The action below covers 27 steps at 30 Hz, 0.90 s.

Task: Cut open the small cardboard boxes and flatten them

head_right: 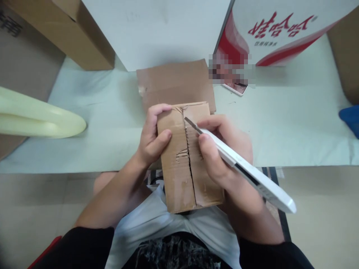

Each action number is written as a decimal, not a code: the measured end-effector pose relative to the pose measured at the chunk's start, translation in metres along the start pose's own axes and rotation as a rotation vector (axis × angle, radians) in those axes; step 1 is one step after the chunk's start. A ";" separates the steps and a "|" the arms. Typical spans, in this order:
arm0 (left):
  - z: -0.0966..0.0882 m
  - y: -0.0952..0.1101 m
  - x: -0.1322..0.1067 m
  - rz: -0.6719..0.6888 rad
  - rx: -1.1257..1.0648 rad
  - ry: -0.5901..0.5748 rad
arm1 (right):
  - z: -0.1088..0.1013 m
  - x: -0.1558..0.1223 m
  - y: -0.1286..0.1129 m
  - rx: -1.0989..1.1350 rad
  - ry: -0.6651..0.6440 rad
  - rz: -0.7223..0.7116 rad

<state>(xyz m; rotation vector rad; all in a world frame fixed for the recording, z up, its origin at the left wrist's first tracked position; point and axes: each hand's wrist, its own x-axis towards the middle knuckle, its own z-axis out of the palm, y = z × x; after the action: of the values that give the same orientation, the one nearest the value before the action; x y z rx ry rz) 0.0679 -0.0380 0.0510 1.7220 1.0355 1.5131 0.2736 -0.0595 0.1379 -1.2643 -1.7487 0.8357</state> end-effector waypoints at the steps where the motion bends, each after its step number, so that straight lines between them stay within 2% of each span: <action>1: 0.000 0.000 0.000 -0.005 0.001 0.001 | 0.002 0.000 0.000 -0.026 0.020 -0.012; 9: 0.002 -0.002 0.001 0.008 -0.013 0.039 | 0.012 0.005 -0.005 -0.244 0.069 -0.120; 15: 0.003 0.000 0.002 -0.051 -0.072 0.071 | 0.012 0.008 -0.003 -0.245 0.058 -0.106; 23: 0.002 0.001 0.000 -0.029 -0.022 0.036 | 0.013 0.006 0.000 -0.230 0.071 -0.081; 27: 0.003 0.000 0.000 -0.055 -0.061 0.067 | 0.014 0.006 0.003 -0.206 0.097 -0.077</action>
<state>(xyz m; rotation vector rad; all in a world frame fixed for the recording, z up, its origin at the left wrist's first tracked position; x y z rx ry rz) 0.0712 -0.0375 0.0501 1.5982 1.0505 1.5610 0.2615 -0.0540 0.1300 -1.3371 -1.8286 0.5523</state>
